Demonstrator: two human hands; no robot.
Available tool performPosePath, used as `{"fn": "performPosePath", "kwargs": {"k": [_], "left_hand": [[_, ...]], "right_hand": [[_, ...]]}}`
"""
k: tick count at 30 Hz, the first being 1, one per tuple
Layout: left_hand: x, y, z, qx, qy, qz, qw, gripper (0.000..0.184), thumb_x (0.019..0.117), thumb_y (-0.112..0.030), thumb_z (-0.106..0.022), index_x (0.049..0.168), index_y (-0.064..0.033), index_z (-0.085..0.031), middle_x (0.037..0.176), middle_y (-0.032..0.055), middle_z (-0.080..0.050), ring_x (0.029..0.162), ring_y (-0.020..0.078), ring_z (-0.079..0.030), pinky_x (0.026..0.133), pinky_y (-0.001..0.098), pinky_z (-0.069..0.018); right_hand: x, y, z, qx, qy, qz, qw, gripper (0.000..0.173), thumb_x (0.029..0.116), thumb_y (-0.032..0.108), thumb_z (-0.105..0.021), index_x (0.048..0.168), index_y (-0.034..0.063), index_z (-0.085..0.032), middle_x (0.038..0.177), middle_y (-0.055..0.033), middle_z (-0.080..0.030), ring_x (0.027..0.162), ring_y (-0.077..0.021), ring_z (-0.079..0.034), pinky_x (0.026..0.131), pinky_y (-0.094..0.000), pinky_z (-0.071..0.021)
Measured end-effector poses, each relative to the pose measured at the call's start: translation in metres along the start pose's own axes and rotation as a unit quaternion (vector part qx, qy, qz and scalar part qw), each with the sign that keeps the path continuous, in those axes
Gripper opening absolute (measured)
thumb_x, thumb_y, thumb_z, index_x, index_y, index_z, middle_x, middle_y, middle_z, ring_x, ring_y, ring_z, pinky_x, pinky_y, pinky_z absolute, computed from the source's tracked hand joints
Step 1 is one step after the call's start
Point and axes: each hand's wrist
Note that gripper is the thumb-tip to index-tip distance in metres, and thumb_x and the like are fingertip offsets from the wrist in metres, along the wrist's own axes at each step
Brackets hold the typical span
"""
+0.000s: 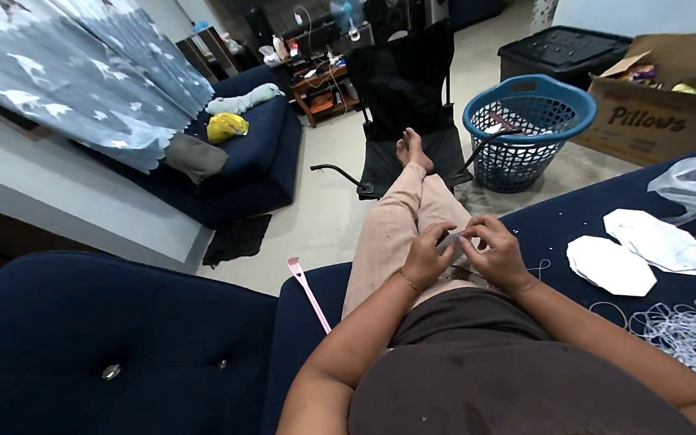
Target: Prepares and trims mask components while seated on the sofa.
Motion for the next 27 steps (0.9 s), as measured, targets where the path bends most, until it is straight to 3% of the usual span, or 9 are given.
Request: {"fn": "performPosePath", "kwargs": {"k": [17,24,27], "left_hand": [[0.0008,-0.0008,-0.0011,0.046,-0.004,-0.041,0.998,0.026,0.0898,0.001,-0.066,0.115,0.0084,-0.071,0.101,0.0216,-0.071,0.094,0.0263,-0.071,0.09,0.0365,-0.0577],[0.0006,0.0021,-0.0022,0.061,-0.008,-0.061,0.996,0.02,0.089,0.002,-0.067,0.108,0.007,-0.073,0.097,0.0202,-0.07,0.089,0.0249,-0.07,0.085,0.0346,-0.0587],[0.0014,0.0021,-0.0001,0.059,-0.005,-0.059,0.997,0.016,0.0883,0.002,-0.067,0.102,0.0066,-0.074,0.094,0.0196,-0.07,0.086,0.0243,-0.07,0.082,0.0344,-0.0585]], "right_hand": [[0.001,0.005,0.0004,-0.003,0.018,-0.022,1.0,0.016,0.0913,0.015,-0.065,0.09,0.0003,-0.071,0.107,-0.0183,-0.067,0.088,-0.0221,-0.067,0.067,-0.0311,-0.057],[0.0004,0.0022,-0.0012,0.001,0.018,-0.018,1.0,0.016,0.0906,0.015,-0.064,0.09,0.0002,-0.072,0.107,-0.0187,-0.067,0.087,-0.022,-0.067,0.065,-0.0306,-0.0566],[0.0007,0.0002,-0.0008,0.035,0.012,-0.018,0.999,0.018,0.0905,0.017,-0.066,0.09,0.0002,-0.072,0.106,-0.0179,-0.067,0.084,-0.0176,-0.066,0.063,-0.0265,-0.0553]]}}
Point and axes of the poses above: each hand's wrist, its own x-axis towards the middle knuckle, its own z-axis out of the back of the hand, y = z × x
